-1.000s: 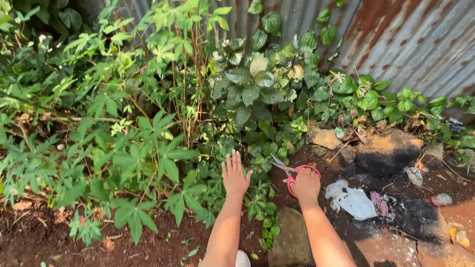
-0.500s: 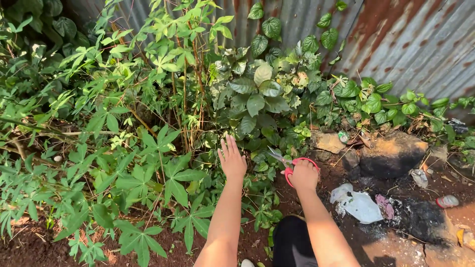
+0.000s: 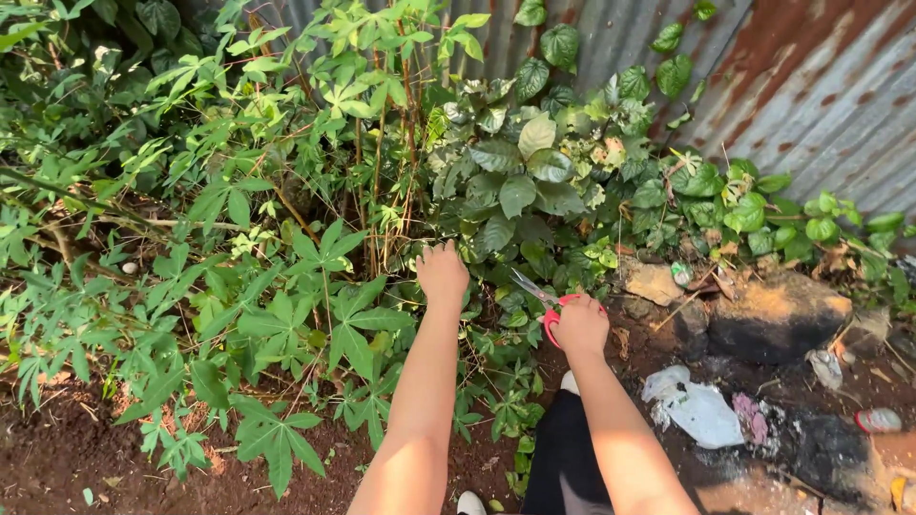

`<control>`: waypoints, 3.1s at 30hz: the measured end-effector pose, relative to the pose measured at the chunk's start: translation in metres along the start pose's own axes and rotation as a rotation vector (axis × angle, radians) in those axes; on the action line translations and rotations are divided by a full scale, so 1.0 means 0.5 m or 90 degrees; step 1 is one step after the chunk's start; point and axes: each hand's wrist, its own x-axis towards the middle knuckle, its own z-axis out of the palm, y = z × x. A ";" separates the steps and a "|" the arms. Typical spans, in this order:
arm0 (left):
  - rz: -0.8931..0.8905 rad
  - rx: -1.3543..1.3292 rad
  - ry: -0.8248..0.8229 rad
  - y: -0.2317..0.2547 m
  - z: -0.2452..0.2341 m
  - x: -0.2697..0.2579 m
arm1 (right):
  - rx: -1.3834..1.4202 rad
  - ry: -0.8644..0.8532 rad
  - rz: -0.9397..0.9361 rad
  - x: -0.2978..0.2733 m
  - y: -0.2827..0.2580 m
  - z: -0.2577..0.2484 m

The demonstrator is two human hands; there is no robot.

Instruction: Trimming leaves and stems from cassava plants using scissors and placing them in a hole.

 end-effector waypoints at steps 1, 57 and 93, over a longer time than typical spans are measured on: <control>-0.008 -0.001 0.007 0.002 -0.016 0.006 | -0.001 0.006 -0.008 0.009 -0.006 -0.010; 0.083 0.183 0.231 -0.080 0.040 0.526 | 0.266 -0.326 -0.150 0.422 -0.236 -0.001; -0.167 -0.318 0.172 -0.143 -0.081 0.277 | 0.180 -0.288 -0.088 0.334 -0.189 -0.284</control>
